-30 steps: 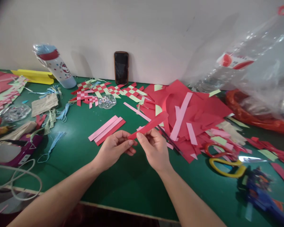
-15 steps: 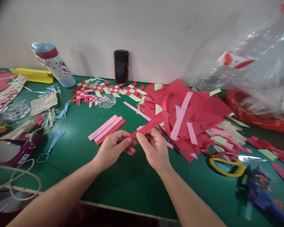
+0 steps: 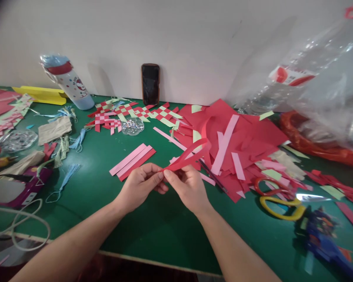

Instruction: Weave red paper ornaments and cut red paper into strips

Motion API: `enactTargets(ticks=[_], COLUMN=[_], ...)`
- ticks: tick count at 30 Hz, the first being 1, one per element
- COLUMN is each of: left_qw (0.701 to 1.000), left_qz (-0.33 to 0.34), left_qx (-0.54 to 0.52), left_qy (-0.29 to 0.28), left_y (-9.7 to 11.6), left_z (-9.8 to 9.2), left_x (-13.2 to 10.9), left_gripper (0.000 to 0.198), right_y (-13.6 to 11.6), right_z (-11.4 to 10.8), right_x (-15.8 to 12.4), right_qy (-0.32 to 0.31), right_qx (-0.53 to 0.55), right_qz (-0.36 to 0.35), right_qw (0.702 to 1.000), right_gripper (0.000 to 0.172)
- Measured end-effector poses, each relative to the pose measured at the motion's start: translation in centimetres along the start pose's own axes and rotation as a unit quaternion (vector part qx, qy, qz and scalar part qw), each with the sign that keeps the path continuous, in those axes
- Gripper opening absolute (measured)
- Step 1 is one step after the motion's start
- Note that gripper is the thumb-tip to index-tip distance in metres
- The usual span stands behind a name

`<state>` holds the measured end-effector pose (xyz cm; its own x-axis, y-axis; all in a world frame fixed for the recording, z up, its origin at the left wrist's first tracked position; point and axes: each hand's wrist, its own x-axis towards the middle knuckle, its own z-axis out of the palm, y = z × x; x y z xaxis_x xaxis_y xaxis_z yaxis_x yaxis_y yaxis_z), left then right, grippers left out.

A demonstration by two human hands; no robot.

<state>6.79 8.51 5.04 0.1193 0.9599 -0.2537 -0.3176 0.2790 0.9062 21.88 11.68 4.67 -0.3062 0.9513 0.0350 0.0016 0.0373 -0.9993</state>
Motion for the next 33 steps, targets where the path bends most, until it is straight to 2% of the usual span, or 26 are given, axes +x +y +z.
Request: enactTargets(ticks=[3,11,17,21,26,31,33], left_qw=[1.0,1.0,0.999,0.998,0.998,0.997,0.996], left_qz=[-0.004,-0.005,0.014,0.035,0.023,0.034,0.033], left_qx=[0.0,0.013,0.015,0.001,0.041,0.068,0.074], left_qy=[-0.004,-0.01,-0.036,-0.045,-0.037,-0.031,-0.036], left_y=[-0.1,0.0,-0.1,0.0,0.0,-0.1,0.0], left_z=[0.0,0.0,-0.2,-0.3,-0.4,-0.4,-0.3], left_x=[0.0,-0.1,-0.2,-0.1,0.0,-0.1,-0.1], left_gripper=[0.024,0.016,0.021,0.032,0.025,0.017,0.016], right_y=[0.1,1.1,1.0,0.7,0.5,1.1,1.1], right_z=[0.1,-0.9,-1.2,-0.9,-0.5,-0.5,-0.6], right_x=[0.0,0.5,0.5,0.3,0.1,0.2,0.3], right_qy=[-0.026,0.073,0.058,0.009,-0.001,0.003,0.023], right_qx=[-0.002,0.081,0.068,0.024,-0.014,0.041,0.074], right_qz=[0.011,0.009,0.019,0.016,0.016,0.027,0.031], right_qw=[1.0,0.994,0.996,1.0,1.0,0.999,0.997], right_gripper=[0.024,0.018,0.021,0.022,0.023,0.02,0.019])
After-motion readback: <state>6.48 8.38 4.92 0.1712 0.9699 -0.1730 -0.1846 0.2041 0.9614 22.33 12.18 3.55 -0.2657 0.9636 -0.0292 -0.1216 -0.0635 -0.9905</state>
